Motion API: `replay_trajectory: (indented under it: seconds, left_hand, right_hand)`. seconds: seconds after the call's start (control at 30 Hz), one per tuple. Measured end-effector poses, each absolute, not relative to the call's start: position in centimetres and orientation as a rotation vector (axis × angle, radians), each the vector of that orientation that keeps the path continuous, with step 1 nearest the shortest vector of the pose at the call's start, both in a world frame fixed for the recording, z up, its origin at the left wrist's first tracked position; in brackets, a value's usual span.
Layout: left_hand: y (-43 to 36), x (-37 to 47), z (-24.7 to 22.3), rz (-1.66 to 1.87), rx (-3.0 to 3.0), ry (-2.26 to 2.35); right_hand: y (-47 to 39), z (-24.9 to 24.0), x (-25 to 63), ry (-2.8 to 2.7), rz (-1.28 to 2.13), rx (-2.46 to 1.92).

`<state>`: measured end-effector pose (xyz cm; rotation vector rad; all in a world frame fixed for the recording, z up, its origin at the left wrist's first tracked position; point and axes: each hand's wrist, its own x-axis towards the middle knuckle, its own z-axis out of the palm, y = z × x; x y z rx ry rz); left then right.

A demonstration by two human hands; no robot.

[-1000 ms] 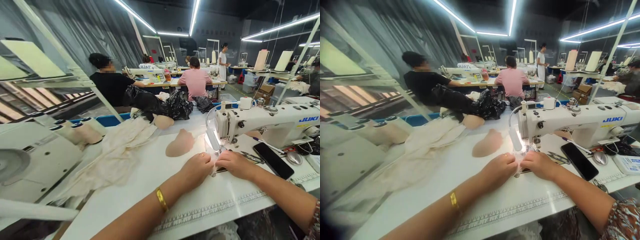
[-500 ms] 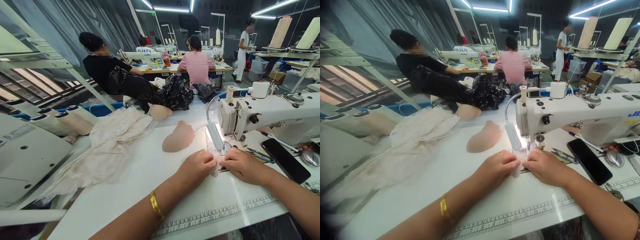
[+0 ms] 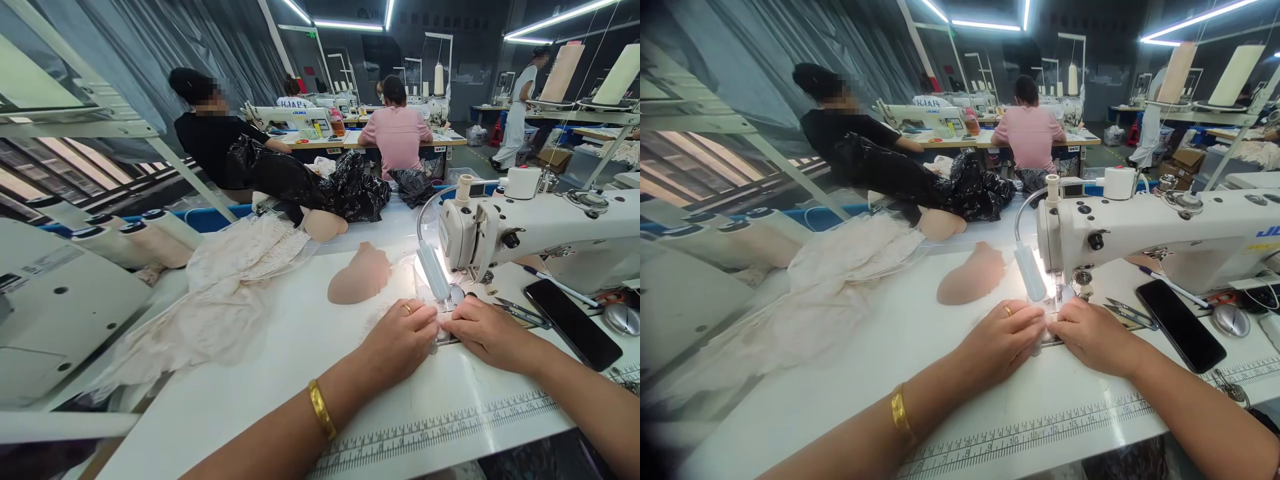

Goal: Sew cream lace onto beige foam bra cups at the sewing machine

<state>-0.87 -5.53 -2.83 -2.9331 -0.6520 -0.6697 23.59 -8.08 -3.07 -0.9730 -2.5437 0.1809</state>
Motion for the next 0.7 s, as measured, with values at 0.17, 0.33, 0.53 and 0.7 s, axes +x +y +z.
replay_trajectory:
  seconds: [0.17, 0.33, 0.53, 0.7]
  left_hand:
    - [-5.5, -0.8, -2.9, -0.652, -3.002, -0.630]
    - [-4.9, -0.7, -3.1, -0.736, -3.061, -0.649]
    - [-2.2, 0.3, -3.2, -0.754, -3.105, -0.570]
    - [-0.5, 1.0, -3.1, -0.765, -3.124, -0.553]
  right_hand:
    - [-8.2, -3.0, 23.5, -2.536, 0.201, -0.967]
    - [-8.1, -3.1, 23.5, -2.530, 0.198, -0.993]
    - [-7.5, -3.9, 24.0, -2.477, 0.104, -1.071]
    - [-6.9, -4.4, 24.3, -2.441, 0.081, -1.174]
